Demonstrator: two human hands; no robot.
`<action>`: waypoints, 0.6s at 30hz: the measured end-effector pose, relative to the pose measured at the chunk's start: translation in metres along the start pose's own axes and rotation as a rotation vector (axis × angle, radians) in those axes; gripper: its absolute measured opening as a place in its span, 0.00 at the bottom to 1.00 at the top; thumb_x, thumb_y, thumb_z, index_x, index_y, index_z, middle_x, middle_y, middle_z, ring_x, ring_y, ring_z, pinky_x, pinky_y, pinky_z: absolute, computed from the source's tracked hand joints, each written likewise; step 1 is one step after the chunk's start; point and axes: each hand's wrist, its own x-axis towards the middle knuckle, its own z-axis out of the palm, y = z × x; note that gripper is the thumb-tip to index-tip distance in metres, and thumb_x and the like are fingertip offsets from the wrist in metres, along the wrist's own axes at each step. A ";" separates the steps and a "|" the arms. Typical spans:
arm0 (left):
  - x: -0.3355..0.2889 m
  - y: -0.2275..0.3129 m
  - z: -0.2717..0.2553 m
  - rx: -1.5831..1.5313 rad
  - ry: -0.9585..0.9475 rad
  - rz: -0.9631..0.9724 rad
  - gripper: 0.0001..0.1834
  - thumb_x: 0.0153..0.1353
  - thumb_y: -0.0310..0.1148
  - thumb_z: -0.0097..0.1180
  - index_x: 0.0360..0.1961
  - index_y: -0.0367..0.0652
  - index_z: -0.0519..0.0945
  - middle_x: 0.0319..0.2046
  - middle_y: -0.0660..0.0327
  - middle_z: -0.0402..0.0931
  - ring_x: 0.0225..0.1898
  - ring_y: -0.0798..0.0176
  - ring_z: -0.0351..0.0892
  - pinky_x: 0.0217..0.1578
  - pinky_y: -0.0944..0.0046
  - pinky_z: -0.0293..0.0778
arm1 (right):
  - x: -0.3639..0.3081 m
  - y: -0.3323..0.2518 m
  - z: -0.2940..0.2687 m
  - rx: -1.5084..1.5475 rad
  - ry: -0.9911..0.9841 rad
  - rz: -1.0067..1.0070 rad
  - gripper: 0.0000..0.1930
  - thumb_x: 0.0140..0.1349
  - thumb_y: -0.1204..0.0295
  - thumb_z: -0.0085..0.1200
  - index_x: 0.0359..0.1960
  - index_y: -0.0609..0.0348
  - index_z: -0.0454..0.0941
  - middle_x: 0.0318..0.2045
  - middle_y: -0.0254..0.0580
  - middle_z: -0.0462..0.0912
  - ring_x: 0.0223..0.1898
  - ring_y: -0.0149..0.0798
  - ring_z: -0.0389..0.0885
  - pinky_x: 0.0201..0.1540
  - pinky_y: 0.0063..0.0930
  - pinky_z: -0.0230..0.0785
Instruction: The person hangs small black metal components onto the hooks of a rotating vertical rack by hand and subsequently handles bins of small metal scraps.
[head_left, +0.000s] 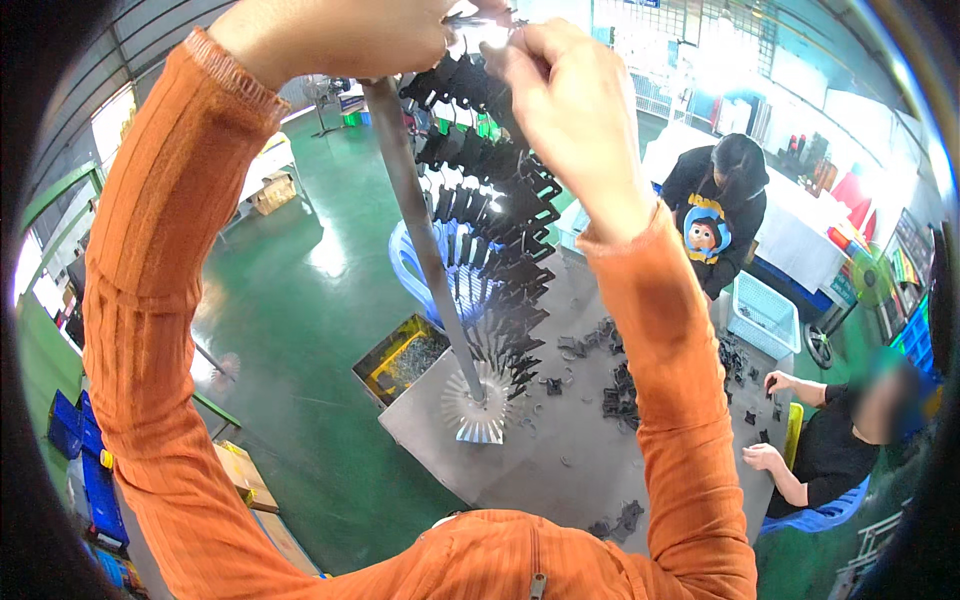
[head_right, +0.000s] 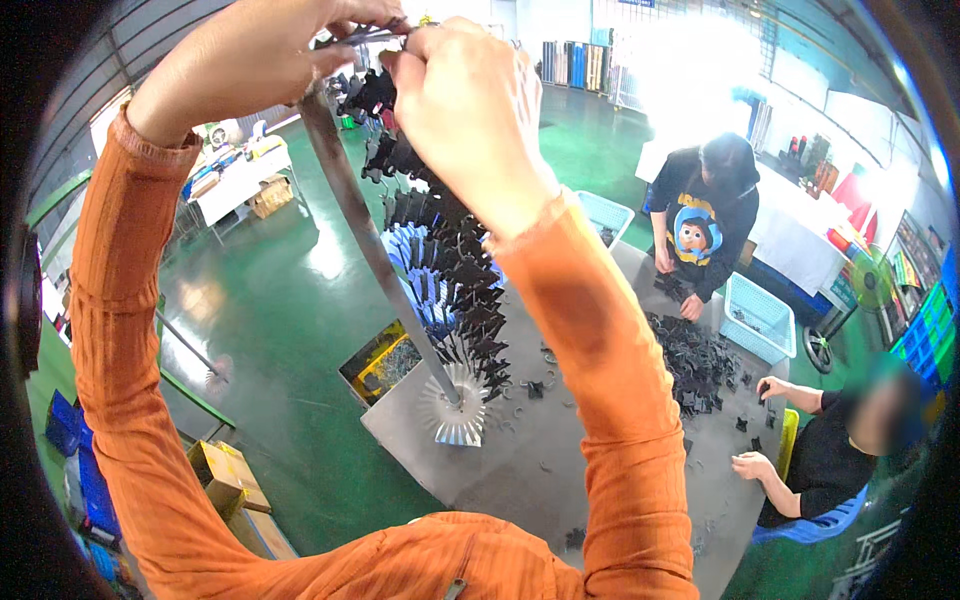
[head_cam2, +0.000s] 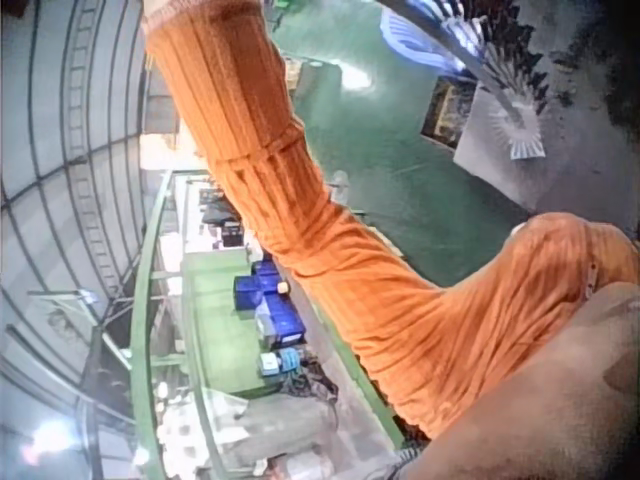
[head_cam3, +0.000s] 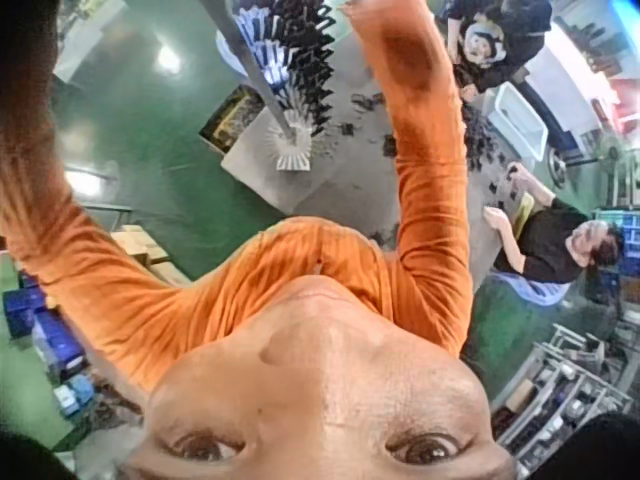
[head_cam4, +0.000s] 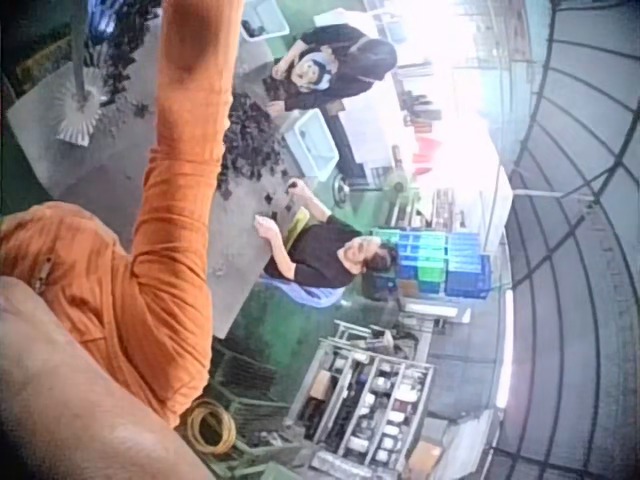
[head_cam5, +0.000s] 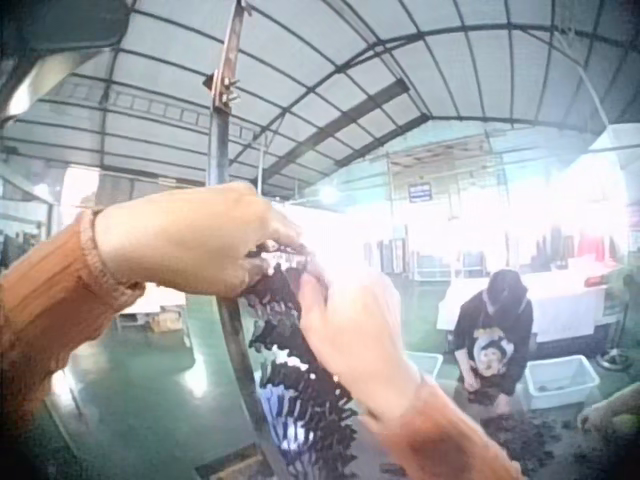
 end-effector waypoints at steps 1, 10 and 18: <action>-0.003 -0.004 0.005 0.022 0.071 0.057 0.16 0.48 0.23 0.51 0.41 0.34 0.79 0.31 0.46 0.80 0.31 0.49 0.80 0.36 0.60 0.76 | 0.001 0.001 -0.003 0.231 -0.043 0.118 0.09 0.56 0.70 0.55 0.33 0.64 0.81 0.25 0.37 0.81 0.26 0.26 0.75 0.31 0.20 0.65; 0.002 0.033 -0.002 -0.110 0.086 -0.053 0.16 0.53 0.23 0.52 0.44 0.33 0.79 0.35 0.46 0.80 0.31 0.55 0.81 0.37 0.62 0.77 | -0.008 0.052 -0.039 0.940 -0.220 0.468 0.10 0.59 0.70 0.54 0.35 0.65 0.80 0.27 0.35 0.81 0.27 0.23 0.72 0.31 0.18 0.61; -0.001 -0.002 0.024 0.002 0.168 0.036 0.20 0.52 0.19 0.50 0.49 0.35 0.77 0.49 0.51 0.76 0.46 0.53 0.79 0.49 0.61 0.75 | -0.046 0.187 -0.109 0.522 -0.133 0.630 0.11 0.61 0.63 0.53 0.31 0.57 0.81 0.26 0.27 0.79 0.21 0.20 0.57 0.26 0.14 0.48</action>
